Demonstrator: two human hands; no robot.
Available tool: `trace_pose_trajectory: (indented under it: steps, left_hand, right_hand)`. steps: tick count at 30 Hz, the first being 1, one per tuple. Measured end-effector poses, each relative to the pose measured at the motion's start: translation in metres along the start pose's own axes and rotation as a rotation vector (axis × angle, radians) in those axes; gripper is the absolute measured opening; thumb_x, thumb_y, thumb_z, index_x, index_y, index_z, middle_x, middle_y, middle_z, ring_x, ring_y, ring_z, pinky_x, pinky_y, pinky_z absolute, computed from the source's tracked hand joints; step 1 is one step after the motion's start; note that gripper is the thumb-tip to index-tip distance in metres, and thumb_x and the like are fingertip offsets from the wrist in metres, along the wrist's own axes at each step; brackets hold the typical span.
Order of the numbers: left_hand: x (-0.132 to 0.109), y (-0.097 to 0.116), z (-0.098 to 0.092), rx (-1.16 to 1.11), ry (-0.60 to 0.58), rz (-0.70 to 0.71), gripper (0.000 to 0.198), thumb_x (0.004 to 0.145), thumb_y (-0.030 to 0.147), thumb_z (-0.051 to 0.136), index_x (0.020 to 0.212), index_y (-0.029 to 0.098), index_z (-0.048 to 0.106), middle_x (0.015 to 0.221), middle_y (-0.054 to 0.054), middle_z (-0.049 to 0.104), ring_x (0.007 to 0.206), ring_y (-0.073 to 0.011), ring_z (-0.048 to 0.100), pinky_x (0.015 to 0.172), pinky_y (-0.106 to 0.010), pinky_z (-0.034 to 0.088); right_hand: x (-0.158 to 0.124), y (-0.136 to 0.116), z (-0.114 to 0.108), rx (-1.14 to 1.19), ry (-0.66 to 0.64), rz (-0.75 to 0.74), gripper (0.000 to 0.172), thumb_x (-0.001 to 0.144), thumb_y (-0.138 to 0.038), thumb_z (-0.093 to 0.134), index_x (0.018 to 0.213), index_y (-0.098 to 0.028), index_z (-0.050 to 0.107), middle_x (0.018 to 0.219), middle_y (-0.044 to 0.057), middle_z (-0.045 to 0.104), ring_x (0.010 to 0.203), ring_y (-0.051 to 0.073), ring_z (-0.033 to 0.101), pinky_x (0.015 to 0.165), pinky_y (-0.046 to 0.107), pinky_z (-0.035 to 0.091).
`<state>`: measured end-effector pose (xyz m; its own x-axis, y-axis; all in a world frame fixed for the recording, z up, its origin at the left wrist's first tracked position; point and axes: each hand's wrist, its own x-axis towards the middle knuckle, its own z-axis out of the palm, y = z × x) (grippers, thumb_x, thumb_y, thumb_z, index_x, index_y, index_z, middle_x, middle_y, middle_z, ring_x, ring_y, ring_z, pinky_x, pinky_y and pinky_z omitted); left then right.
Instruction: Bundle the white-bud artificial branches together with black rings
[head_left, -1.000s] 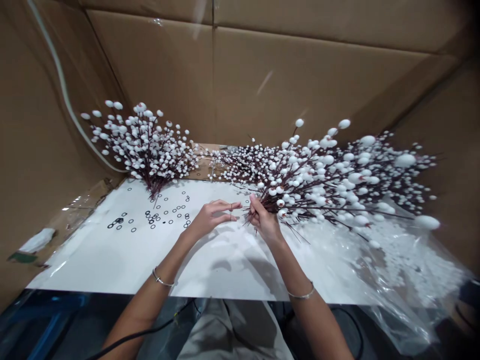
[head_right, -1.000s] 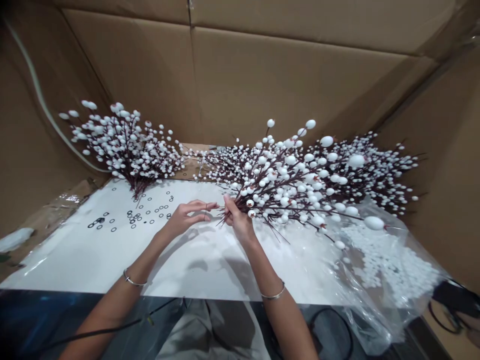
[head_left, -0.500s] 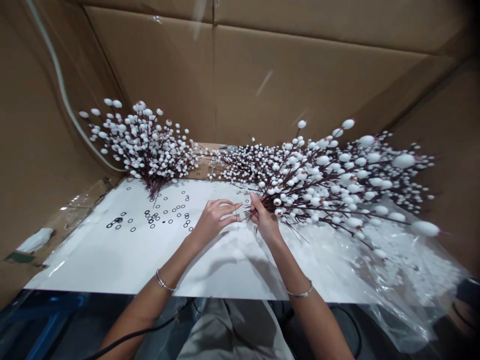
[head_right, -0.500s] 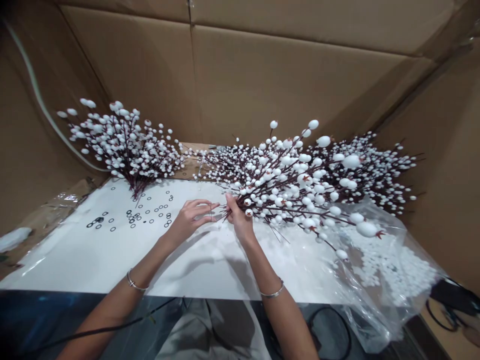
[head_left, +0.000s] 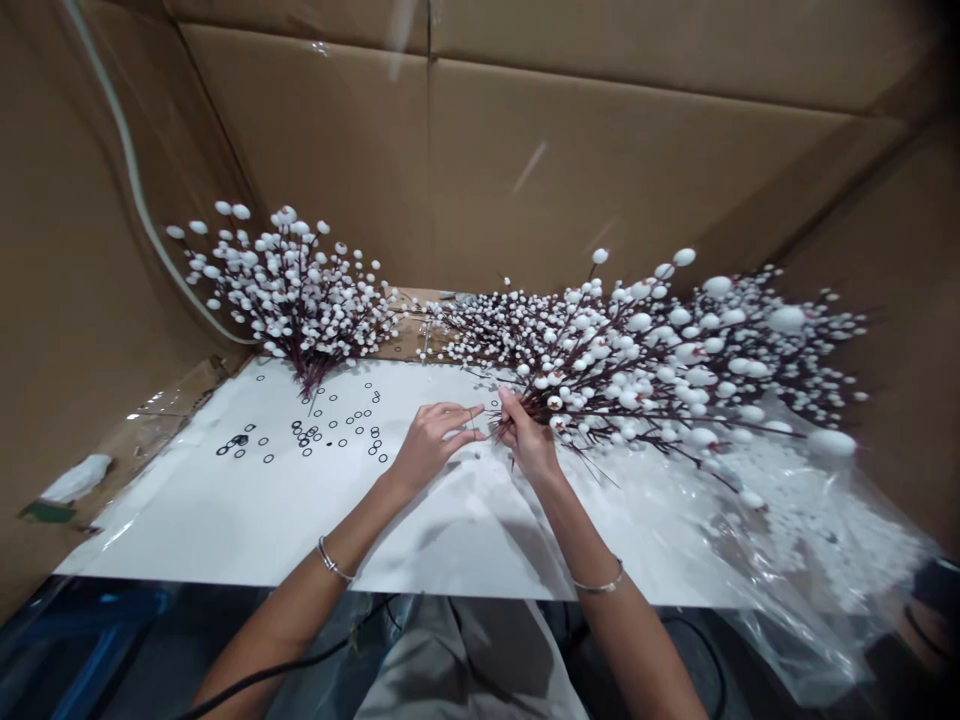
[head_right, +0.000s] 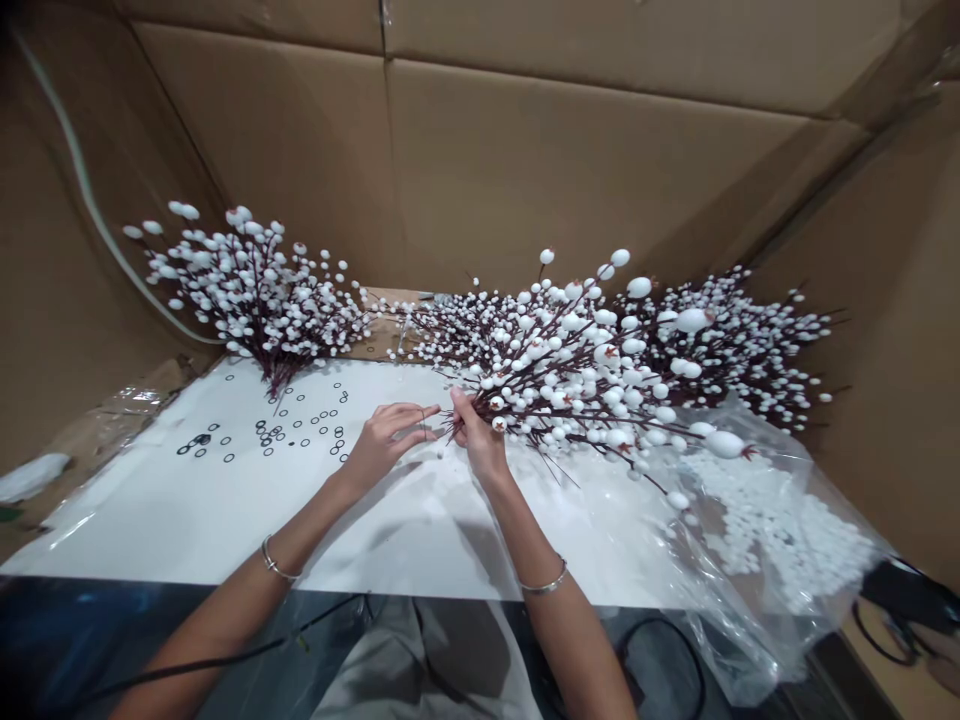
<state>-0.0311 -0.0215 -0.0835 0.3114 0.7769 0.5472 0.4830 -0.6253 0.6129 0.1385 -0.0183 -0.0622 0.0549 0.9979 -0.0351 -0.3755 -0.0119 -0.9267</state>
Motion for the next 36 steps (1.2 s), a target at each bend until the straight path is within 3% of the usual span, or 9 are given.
trace_pose_trajectory:
  steps: [5, 13, 22, 29, 33, 36]
  left_hand:
    - [0.0, -0.001, 0.002, -0.034, 0.01, -0.026, 0.031, 0.088, 0.036, 0.067, 0.117, 0.028, 0.071, 0.104, -0.006, 0.075, 0.101, -0.0222, 0.065, 0.092, -0.039, 0.043]
    - [0.0, 0.003, 0.004, -0.044, 0.033, -0.082, 0.025, 0.088, 0.036, 0.067, 0.11, 0.027, 0.075, 0.1, -0.006, 0.075, 0.098, -0.0228, 0.065, 0.092, -0.04, 0.044]
    - [0.006, -0.003, -0.007, -0.398, -0.074, -0.176, 0.039, 0.086, 0.038, 0.068, 0.123, 0.027, 0.069, 0.123, -0.008, 0.066, 0.119, -0.0227, 0.058, 0.105, -0.037, 0.044]
    - [0.006, 0.004, -0.008, -0.205, -0.194, -0.21, 0.028, 0.087, 0.035, 0.067, 0.112, 0.026, 0.075, 0.112, -0.008, 0.067, 0.11, -0.0237, 0.062, 0.101, -0.037, 0.046]
    - [0.006, 0.011, -0.004, -0.106, -0.267, -0.156, 0.022, 0.089, 0.032, 0.065, 0.107, 0.026, 0.075, 0.109, -0.006, 0.069, 0.108, -0.0232, 0.06, 0.098, -0.037, 0.047]
    - [0.005, 0.014, 0.003, -0.03, -0.281, -0.148, 0.024, 0.09, 0.03, 0.062, 0.112, 0.024, 0.071, 0.108, -0.007, 0.07, 0.112, -0.0252, 0.056, 0.098, -0.041, 0.044]
  right_hand:
    - [0.0, 0.0, 0.002, -0.003, -0.008, 0.007, 0.046, 0.071, -0.054, 0.076, 0.059, -0.018, 0.049, 0.051, -0.007, 0.038, 0.04, 0.004, 0.023, 0.038, 0.023, 0.012]
    - [0.001, 0.004, 0.001, -0.043, -0.076, 0.007, 0.049, 0.075, -0.058, 0.071, 0.057, -0.019, 0.047, 0.043, -0.01, 0.026, 0.038, 0.004, 0.015, 0.038, 0.023, 0.01]
    - [-0.002, 0.002, 0.003, -0.109, -0.148, 0.042, 0.049, 0.077, -0.063, 0.068, 0.06, -0.019, 0.053, 0.045, -0.01, 0.025, 0.039, 0.005, 0.016, 0.039, 0.023, 0.012]
    - [-0.005, 0.012, -0.002, -0.443, -0.007, -0.036, 0.035, 0.079, -0.057, 0.066, 0.076, -0.022, 0.065, 0.054, -0.005, 0.052, 0.047, 0.011, 0.04, 0.043, 0.024, 0.029]
    - [-0.004, 0.016, -0.002, -0.558, 0.093, -0.133, 0.029, 0.079, -0.051, 0.068, 0.071, -0.024, 0.066, 0.064, -0.001, 0.063, 0.066, 0.017, 0.058, 0.06, 0.026, 0.044]
    - [-0.004, 0.015, 0.002, -0.589, 0.096, -0.208, 0.024, 0.078, -0.047, 0.069, 0.069, -0.025, 0.066, 0.073, 0.002, 0.066, 0.081, 0.022, 0.063, 0.075, 0.032, 0.049]
